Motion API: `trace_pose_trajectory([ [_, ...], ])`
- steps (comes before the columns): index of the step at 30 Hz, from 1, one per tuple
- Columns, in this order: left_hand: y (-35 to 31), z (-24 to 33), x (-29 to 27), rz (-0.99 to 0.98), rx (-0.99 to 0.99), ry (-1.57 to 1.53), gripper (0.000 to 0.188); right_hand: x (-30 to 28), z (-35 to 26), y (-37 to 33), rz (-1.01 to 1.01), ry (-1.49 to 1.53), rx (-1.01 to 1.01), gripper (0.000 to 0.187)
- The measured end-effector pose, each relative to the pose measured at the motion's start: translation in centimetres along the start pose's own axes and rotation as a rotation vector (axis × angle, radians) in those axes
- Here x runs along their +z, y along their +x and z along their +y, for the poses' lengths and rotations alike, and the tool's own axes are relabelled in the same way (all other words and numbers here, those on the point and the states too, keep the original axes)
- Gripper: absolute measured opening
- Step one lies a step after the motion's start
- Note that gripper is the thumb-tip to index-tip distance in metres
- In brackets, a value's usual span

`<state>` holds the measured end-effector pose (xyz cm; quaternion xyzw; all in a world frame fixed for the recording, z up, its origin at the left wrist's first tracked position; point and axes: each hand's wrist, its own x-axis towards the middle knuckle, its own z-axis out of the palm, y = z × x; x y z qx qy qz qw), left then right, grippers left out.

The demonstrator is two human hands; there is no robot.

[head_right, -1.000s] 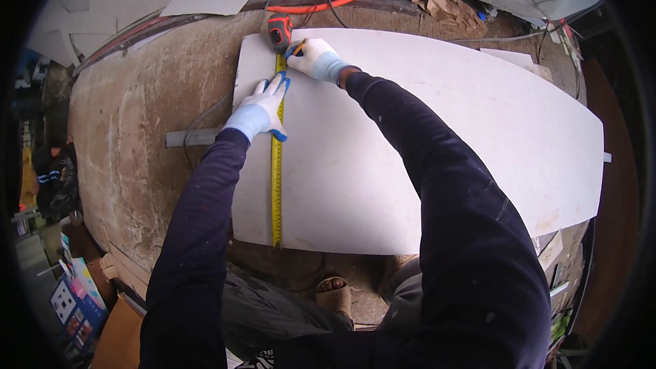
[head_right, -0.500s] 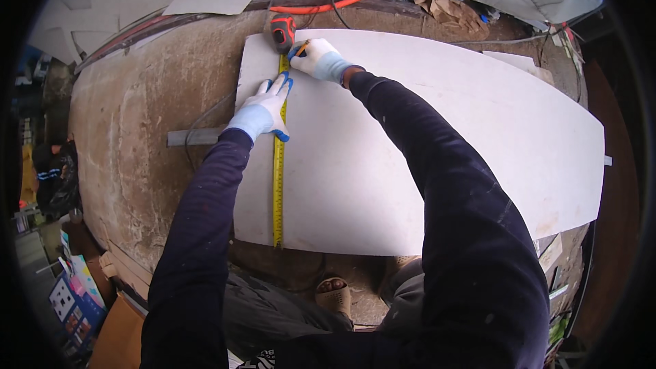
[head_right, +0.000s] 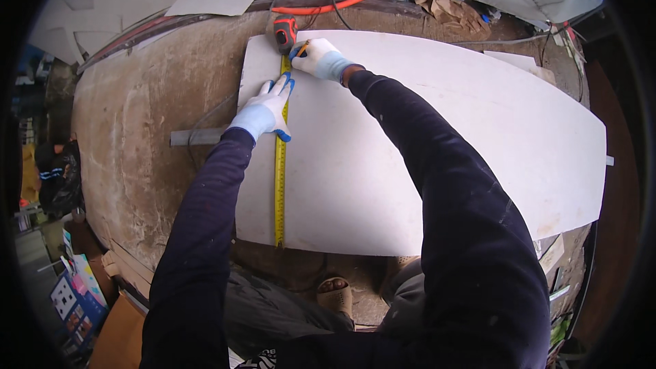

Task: The person puts on gloves, positions a board onto wooden supports, and measures and marks it using a triangle ruler, a tape measure, and a pencil.

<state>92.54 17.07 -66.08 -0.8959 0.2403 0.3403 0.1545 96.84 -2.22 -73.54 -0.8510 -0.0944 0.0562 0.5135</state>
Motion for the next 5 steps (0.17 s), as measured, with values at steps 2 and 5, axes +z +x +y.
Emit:
trace_pose_trajectory([
  [2,0.12,0.1,-0.05,0.015,-0.001,-0.006,0.137,-0.32,-0.02,0.08,0.043,0.118,0.069,0.031],
  [5,0.22,0.12,0.31,0.026,-0.01,-0.012,0.131,-0.23,0.14,0.35,0.12,0.359,0.178,0.031],
])
